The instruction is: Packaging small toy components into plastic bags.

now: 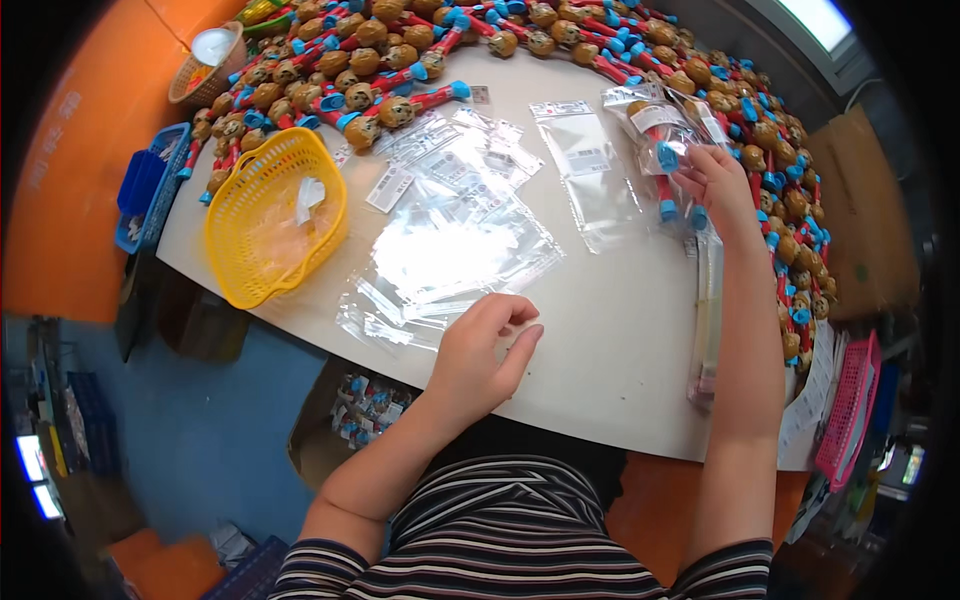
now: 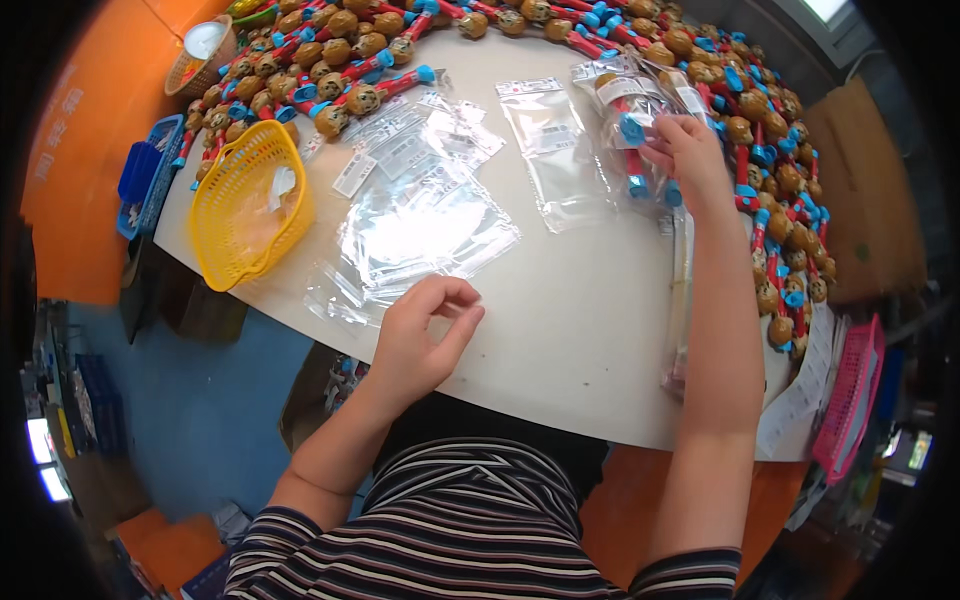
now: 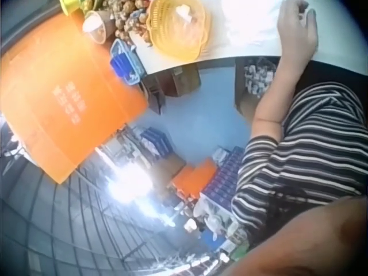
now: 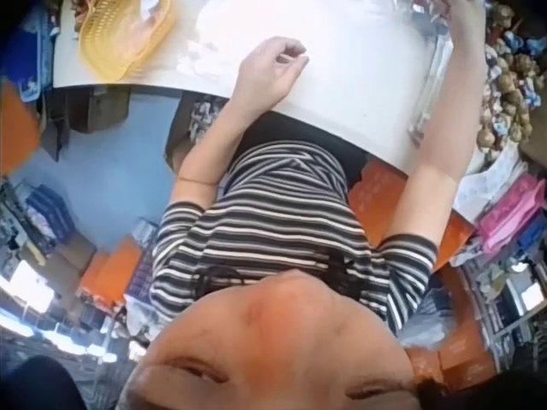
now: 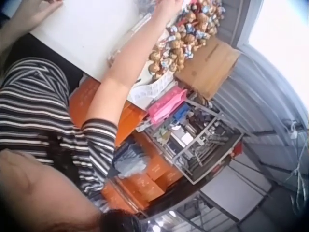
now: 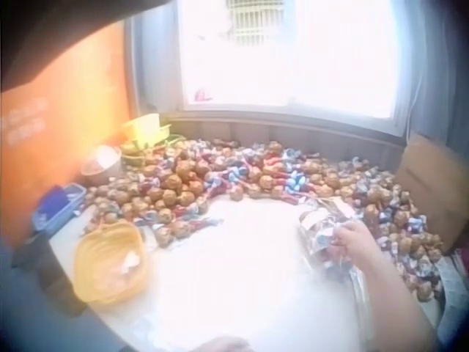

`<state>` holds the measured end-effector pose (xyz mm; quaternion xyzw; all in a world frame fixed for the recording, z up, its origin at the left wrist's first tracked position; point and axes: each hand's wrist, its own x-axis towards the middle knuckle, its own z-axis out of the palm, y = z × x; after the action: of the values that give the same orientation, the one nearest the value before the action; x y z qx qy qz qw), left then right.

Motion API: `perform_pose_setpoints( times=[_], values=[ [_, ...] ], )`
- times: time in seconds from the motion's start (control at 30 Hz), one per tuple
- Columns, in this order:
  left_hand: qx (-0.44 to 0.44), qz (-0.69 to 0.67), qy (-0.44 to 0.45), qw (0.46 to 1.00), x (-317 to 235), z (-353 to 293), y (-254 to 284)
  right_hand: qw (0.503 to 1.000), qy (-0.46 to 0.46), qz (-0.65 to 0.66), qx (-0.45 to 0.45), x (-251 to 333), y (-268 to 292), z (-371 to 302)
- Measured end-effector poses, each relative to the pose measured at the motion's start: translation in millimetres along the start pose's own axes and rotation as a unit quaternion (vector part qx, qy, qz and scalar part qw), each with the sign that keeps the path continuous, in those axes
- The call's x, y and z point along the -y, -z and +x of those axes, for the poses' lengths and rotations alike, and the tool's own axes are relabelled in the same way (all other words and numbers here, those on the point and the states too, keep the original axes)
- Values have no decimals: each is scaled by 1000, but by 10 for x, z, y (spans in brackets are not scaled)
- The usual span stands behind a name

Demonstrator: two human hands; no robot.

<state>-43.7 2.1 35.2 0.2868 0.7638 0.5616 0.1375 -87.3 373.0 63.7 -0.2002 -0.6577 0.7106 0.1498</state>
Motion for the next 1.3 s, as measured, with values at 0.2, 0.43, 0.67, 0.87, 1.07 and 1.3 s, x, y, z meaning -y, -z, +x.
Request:
perform_pose_setpoints(
  times=[0.2, 0.43, 0.67, 0.87, 1.07, 1.3],
  values=[
    [-177, 337, -140, 914, 322, 375, 171, 940, 19, -303, -154, -109, -153, 45],
    [-121, 328, 64, 935, 458, 544, 448, 931, 142, -331, -61, 39, -710, -908],
    [-247, 259, -109, 928, 260, 418, 286, 957, -189, -97, 199, -67, -1229, -1278],
    [-93, 237, -159, 954, 25, 136, 43, 938, -256, 58, 225, -386, -1505, -1305],
    [-245, 379, -131, 883, 380, 384, 291, 955, -240, 20, 172, -532, -1689, -1117],
    [-208, 298, -36, 931, 533, 384, 409, 946, -269, 51, 171, -441, -1641, -1251]
  ],
)
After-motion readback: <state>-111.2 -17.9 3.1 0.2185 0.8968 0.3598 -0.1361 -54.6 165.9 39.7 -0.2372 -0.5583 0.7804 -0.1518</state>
